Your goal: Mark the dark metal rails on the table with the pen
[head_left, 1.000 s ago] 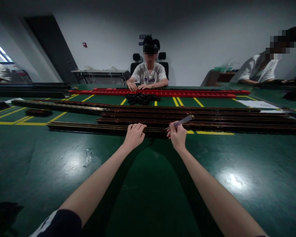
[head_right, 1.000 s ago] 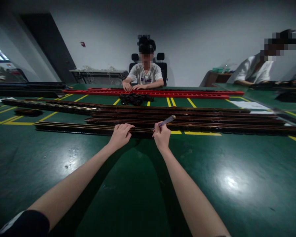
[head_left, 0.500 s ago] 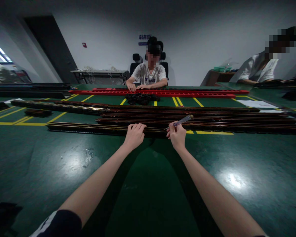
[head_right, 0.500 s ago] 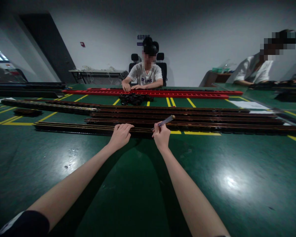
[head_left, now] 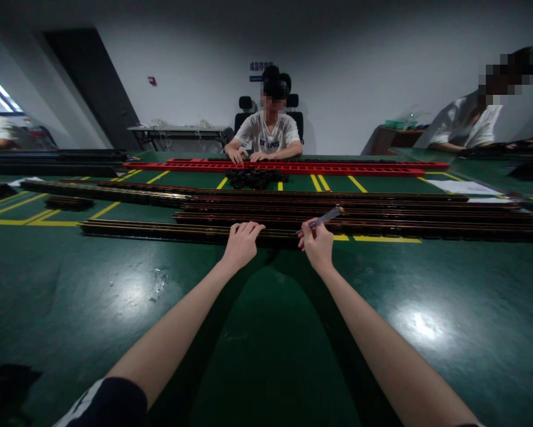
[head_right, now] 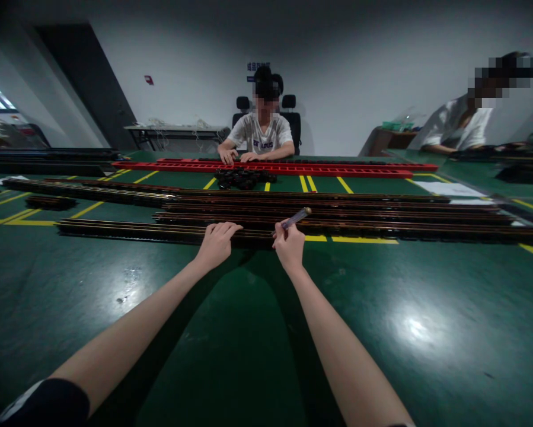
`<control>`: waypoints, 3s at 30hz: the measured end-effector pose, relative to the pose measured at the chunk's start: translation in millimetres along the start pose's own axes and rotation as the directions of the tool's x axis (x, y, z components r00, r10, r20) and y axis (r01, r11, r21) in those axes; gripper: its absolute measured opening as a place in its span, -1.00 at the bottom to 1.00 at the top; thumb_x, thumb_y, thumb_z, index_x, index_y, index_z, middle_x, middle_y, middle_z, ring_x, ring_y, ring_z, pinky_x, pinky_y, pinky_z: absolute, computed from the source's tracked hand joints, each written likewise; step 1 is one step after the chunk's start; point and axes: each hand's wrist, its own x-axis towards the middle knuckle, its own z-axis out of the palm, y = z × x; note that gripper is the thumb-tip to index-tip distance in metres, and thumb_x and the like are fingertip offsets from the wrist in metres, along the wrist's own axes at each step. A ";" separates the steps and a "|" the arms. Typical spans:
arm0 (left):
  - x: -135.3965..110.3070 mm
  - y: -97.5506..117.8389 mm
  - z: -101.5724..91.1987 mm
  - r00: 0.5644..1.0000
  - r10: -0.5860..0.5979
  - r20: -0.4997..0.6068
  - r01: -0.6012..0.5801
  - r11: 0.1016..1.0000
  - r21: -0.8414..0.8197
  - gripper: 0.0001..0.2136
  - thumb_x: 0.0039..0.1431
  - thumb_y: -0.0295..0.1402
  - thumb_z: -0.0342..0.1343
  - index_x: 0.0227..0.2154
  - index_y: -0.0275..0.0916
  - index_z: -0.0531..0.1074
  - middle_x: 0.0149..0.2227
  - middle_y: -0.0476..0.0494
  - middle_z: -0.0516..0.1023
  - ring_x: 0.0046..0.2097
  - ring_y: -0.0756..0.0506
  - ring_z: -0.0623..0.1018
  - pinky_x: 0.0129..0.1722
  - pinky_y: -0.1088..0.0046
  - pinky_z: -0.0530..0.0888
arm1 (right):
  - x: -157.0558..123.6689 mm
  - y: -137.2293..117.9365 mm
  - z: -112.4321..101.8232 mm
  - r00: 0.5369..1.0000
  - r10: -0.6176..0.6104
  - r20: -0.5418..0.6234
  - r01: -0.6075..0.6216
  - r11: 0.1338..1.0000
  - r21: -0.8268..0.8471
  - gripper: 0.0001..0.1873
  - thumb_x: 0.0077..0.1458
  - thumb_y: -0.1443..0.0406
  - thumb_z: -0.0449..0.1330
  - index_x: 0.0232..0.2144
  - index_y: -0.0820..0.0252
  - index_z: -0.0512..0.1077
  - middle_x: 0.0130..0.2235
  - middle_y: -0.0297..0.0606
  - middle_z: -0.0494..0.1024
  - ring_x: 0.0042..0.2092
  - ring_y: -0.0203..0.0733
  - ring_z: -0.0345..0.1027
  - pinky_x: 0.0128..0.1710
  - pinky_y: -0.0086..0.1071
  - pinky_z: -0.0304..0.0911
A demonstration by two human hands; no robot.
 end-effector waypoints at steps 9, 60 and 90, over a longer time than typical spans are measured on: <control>0.2 -1.1 -1.0 1.000 -0.014 0.014 0.015 0.998 -0.056 -0.59 0.14 -0.56 -0.18 0.02 -0.24 0.37 -0.01 -0.22 0.48 0.03 -0.18 0.42 0.08 0.15 0.24 | -0.5 -2.1 -0.6 1.000 -0.006 0.021 0.006 1.000 -0.016 -0.51 0.06 -0.14 0.06 -0.43 0.19 0.28 -0.57 -0.33 0.41 -0.66 -0.32 0.28 -0.72 -0.47 0.19; -0.2 -0.2 4.1 0.998 0.018 -0.059 -0.018 1.000 0.001 -0.72 0.24 -0.32 -0.07 -0.05 -0.26 0.38 -0.08 -0.22 0.50 -0.02 -0.21 0.44 0.03 0.15 0.24 | -0.5 3.9 -1.8 0.998 0.014 -0.068 -0.014 1.000 -0.001 -0.54 0.09 -0.10 0.06 -0.42 0.20 0.27 -0.58 -0.37 0.38 -0.67 -0.35 0.26 -0.74 -0.51 0.16; -0.4 -1.2 5.8 0.998 0.001 -0.064 0.000 1.000 0.017 -0.69 0.21 -0.43 -0.11 -0.03 -0.24 0.39 -0.07 -0.21 0.50 -0.02 -0.19 0.43 0.03 0.17 0.24 | -0.2 3.0 -0.6 0.999 -0.020 -0.034 0.018 0.998 -0.064 -0.56 0.10 -0.08 0.04 -0.42 0.19 0.27 -0.59 -0.34 0.40 -0.68 -0.31 0.25 -0.71 -0.45 0.19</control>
